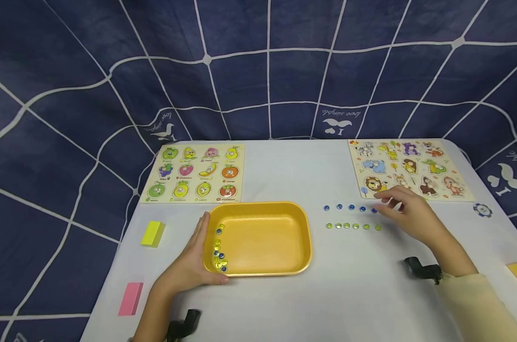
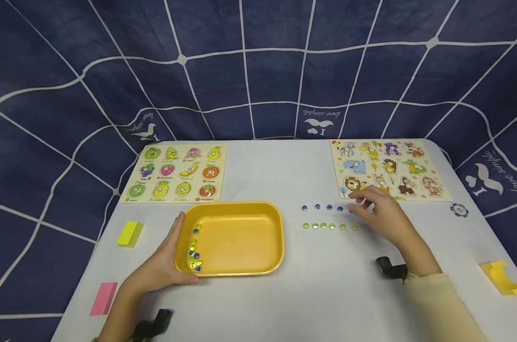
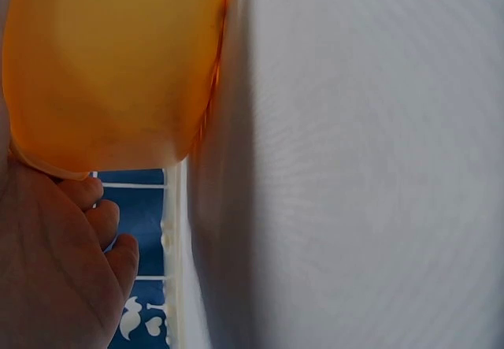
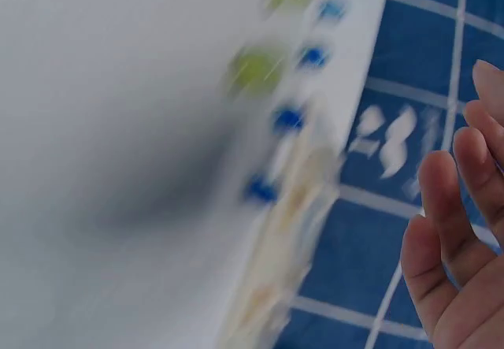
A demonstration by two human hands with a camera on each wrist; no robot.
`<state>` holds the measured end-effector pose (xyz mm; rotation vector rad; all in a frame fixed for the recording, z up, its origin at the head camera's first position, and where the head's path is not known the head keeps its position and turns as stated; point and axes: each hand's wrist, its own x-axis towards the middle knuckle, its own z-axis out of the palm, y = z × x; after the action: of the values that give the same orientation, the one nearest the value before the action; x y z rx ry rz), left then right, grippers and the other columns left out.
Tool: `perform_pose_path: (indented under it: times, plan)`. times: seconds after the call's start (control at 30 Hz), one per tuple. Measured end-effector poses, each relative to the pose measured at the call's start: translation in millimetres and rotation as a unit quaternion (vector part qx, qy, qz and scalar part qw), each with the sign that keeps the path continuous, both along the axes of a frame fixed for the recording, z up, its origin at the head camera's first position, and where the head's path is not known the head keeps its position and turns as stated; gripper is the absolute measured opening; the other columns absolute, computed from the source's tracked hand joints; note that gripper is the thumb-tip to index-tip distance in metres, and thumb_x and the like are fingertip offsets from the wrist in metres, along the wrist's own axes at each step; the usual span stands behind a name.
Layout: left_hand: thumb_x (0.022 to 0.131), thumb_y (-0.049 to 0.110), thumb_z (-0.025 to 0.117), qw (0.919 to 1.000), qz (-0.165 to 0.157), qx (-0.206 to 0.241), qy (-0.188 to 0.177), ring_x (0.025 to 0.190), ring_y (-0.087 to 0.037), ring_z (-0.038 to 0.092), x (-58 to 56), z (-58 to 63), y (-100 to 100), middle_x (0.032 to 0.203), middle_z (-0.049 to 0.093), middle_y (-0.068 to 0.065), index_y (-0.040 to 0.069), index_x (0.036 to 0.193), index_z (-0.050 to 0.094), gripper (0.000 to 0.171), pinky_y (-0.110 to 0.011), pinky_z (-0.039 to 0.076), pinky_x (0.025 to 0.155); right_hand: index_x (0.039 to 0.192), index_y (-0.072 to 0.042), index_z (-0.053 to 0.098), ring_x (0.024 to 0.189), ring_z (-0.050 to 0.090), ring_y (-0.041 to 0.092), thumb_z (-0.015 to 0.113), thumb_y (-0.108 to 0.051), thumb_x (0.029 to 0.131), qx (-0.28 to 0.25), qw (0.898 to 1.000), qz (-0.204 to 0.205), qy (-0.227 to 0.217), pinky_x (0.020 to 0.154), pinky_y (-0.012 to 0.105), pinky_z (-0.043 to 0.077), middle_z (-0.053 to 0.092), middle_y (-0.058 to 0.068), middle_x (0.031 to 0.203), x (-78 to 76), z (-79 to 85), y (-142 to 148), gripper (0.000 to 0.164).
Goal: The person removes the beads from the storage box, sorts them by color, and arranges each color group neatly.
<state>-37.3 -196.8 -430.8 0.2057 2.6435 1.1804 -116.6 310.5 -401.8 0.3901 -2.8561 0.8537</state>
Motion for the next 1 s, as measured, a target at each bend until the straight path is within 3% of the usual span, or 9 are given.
perform_pose_path:
  times: [0.13,0.33,0.6,0.83,1.0]
  plan:
    - [0.044,0.057,0.088,1.0,-0.002,-0.001,0.001,0.149,-0.022,-0.005,-0.5,-0.1,0,0.161,-0.009,0.003,0.038,0.147,-0.016,0.148,-0.059,0.014,0.115,0.104,-0.02,0.069,0.078,0.049,0.002,0.073,-0.018,0.082,-0.019,0.999,0.03,0.032,0.065,0.016,0.041,0.062,-0.009,0.095,4.0,8.1,-33,0.022]
    - [0.045,0.057,0.088,1.0,-0.004,0.001,0.002,0.149,-0.023,-0.005,-0.4,0.2,0,0.161,-0.009,0.001,0.038,0.148,-0.015,0.147,-0.059,0.014,0.115,0.106,-0.025,0.068,0.08,0.052,0.001,0.074,-0.021,0.082,-0.059,0.994,0.087,0.032,0.069,0.018,0.046,0.062,-0.014,0.094,12.2,11.1,-92,0.025]
    - [0.046,0.055,0.089,0.9999,-0.006,0.009,-0.005,0.148,-0.024,-0.006,1.0,0.2,-1,0.161,-0.011,0.001,0.038,0.148,-0.016,0.147,-0.059,0.012,0.115,0.108,-0.022,0.068,0.08,0.054,0.002,0.069,-0.027,0.086,-0.141,0.973,0.183,0.004,0.07,0.021,0.051,0.062,-0.012,0.092,22.0,6.7,-168,0.023]
    - [0.046,0.051,0.09,0.9998,-0.011,0.014,-0.008,0.148,-0.026,-0.006,0.9,0.4,-1,0.16,-0.012,0.003,0.037,0.149,-0.015,0.148,-0.06,0.012,0.114,0.105,-0.022,0.069,0.079,0.053,0.002,0.067,-0.03,0.087,-0.152,0.966,0.207,-0.031,0.069,0.021,0.05,0.062,-0.008,0.092,31.2,5.4,-217,0.02]
    - [0.047,0.054,0.089,0.9999,-0.012,0.006,-0.008,0.148,-0.028,-0.005,1.1,0.9,-2,0.16,-0.012,0.004,0.036,0.148,-0.015,0.147,-0.06,0.013,0.114,0.106,-0.021,0.069,0.076,0.052,0.0,0.067,-0.03,0.088,-0.131,0.966,0.219,-0.048,0.066,0.019,0.05,0.057,-0.014,0.088,38.7,-0.7,-246,0.021]
